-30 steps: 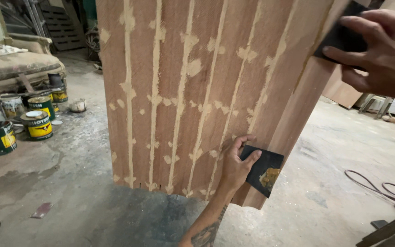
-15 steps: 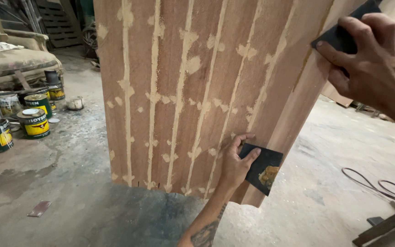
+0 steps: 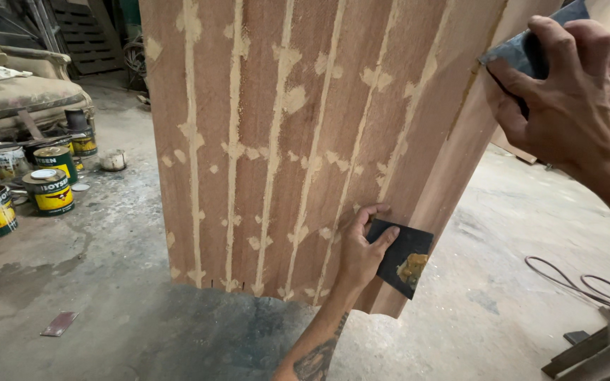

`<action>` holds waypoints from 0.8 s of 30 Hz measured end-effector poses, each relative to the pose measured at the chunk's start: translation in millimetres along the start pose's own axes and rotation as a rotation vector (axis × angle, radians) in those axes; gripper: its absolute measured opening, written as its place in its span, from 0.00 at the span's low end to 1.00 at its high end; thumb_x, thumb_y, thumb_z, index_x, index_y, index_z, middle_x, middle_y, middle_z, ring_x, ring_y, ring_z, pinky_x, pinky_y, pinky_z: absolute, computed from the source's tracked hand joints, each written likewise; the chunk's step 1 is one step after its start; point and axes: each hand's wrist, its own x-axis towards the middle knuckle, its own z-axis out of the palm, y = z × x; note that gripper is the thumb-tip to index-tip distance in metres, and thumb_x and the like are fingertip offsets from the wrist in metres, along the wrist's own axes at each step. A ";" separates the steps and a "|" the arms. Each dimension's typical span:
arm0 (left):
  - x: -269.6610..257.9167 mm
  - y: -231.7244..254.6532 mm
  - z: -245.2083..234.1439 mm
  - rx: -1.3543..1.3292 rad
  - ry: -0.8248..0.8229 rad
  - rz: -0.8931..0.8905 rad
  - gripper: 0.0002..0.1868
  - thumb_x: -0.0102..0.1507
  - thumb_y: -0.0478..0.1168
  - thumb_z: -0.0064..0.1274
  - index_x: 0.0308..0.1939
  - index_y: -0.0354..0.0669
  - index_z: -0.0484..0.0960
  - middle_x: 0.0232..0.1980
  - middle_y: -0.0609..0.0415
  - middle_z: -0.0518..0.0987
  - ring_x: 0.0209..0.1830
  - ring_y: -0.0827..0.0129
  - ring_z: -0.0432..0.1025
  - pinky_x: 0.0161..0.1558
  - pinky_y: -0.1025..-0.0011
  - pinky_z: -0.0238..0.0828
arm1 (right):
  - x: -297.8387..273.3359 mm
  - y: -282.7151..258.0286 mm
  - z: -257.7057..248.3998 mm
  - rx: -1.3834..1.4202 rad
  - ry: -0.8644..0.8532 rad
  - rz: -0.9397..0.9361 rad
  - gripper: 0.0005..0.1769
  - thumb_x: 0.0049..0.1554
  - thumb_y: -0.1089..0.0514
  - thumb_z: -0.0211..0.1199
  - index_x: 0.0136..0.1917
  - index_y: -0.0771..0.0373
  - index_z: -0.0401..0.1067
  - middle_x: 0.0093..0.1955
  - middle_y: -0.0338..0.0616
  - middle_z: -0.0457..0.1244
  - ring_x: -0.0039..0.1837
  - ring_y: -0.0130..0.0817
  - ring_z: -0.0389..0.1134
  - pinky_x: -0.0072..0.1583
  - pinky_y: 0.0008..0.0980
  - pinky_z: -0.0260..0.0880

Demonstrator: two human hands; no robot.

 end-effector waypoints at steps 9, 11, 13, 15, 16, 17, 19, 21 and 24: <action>0.7 -2.4 0.5 -0.003 -0.002 -0.013 0.21 0.63 0.46 0.58 0.60 0.50 0.78 0.62 0.58 0.80 0.66 0.67 0.72 0.69 0.67 0.64 | -10.4 -24.3 -16.5 0.016 -0.081 -0.016 0.16 0.69 0.41 0.68 0.66 0.42 0.83 0.77 0.47 0.60 0.75 0.45 0.54 0.58 0.52 0.62; -0.3 0.7 -0.2 -0.005 -0.002 -0.018 0.21 0.63 0.46 0.58 0.60 0.51 0.78 0.62 0.58 0.80 0.66 0.67 0.72 0.69 0.67 0.66 | -11.5 -17.9 -8.9 0.039 -0.109 0.002 0.19 0.69 0.40 0.63 0.68 0.45 0.82 0.77 0.49 0.57 0.76 0.45 0.52 0.58 0.54 0.63; -1.2 2.5 -0.1 -0.005 -0.003 -0.024 0.21 0.63 0.45 0.58 0.60 0.51 0.78 0.62 0.58 0.80 0.66 0.66 0.72 0.68 0.67 0.68 | -7.0 -13.4 -8.0 0.063 -0.140 0.022 0.22 0.70 0.39 0.59 0.70 0.47 0.81 0.78 0.51 0.54 0.76 0.44 0.50 0.59 0.57 0.64; -1.1 2.2 0.5 -0.002 0.011 -0.015 0.21 0.63 0.45 0.59 0.59 0.51 0.78 0.61 0.57 0.80 0.66 0.67 0.72 0.69 0.67 0.66 | 4.1 -11.0 -12.4 -0.035 -0.060 0.016 0.15 0.73 0.39 0.66 0.65 0.44 0.85 0.82 0.48 0.55 0.76 0.46 0.53 0.58 0.53 0.65; -0.9 1.0 0.7 0.000 0.011 -0.016 0.21 0.63 0.45 0.59 0.59 0.51 0.78 0.61 0.57 0.80 0.66 0.67 0.72 0.69 0.67 0.66 | 3.1 -10.9 -10.9 -0.033 -0.061 0.018 0.15 0.73 0.39 0.66 0.65 0.44 0.85 0.82 0.48 0.55 0.76 0.46 0.53 0.58 0.53 0.65; -0.7 -0.3 0.6 -0.006 0.010 -0.010 0.20 0.63 0.45 0.59 0.59 0.51 0.79 0.60 0.58 0.80 0.65 0.68 0.72 0.68 0.68 0.66 | 2.1 -11.0 -9.1 -0.036 -0.080 0.019 0.16 0.73 0.38 0.65 0.66 0.44 0.84 0.82 0.48 0.55 0.77 0.46 0.53 0.60 0.54 0.65; 0.0 -0.1 1.4 -0.017 0.016 -0.006 0.19 0.63 0.45 0.59 0.58 0.51 0.79 0.60 0.59 0.81 0.64 0.69 0.72 0.68 0.69 0.66 | 1.7 -12.9 -9.3 -0.037 -0.099 0.013 0.17 0.73 0.38 0.64 0.67 0.44 0.83 0.82 0.48 0.55 0.78 0.45 0.52 0.61 0.54 0.64; -0.2 1.9 0.5 0.006 0.013 -0.028 0.19 0.63 0.45 0.59 0.58 0.52 0.79 0.59 0.59 0.80 0.61 0.69 0.73 0.62 0.71 0.71 | -1.8 -19.5 -13.4 -0.018 -0.124 0.010 0.19 0.71 0.41 0.63 0.70 0.45 0.80 0.78 0.50 0.54 0.76 0.44 0.51 0.56 0.57 0.69; -1.4 7.7 -0.9 0.043 0.006 -0.031 0.21 0.63 0.47 0.58 0.60 0.51 0.79 0.62 0.58 0.80 0.65 0.66 0.73 0.66 0.67 0.69 | -18.4 -24.4 -6.7 0.007 -0.152 0.004 0.22 0.67 0.43 0.62 0.72 0.43 0.79 0.77 0.49 0.55 0.76 0.43 0.51 0.59 0.56 0.69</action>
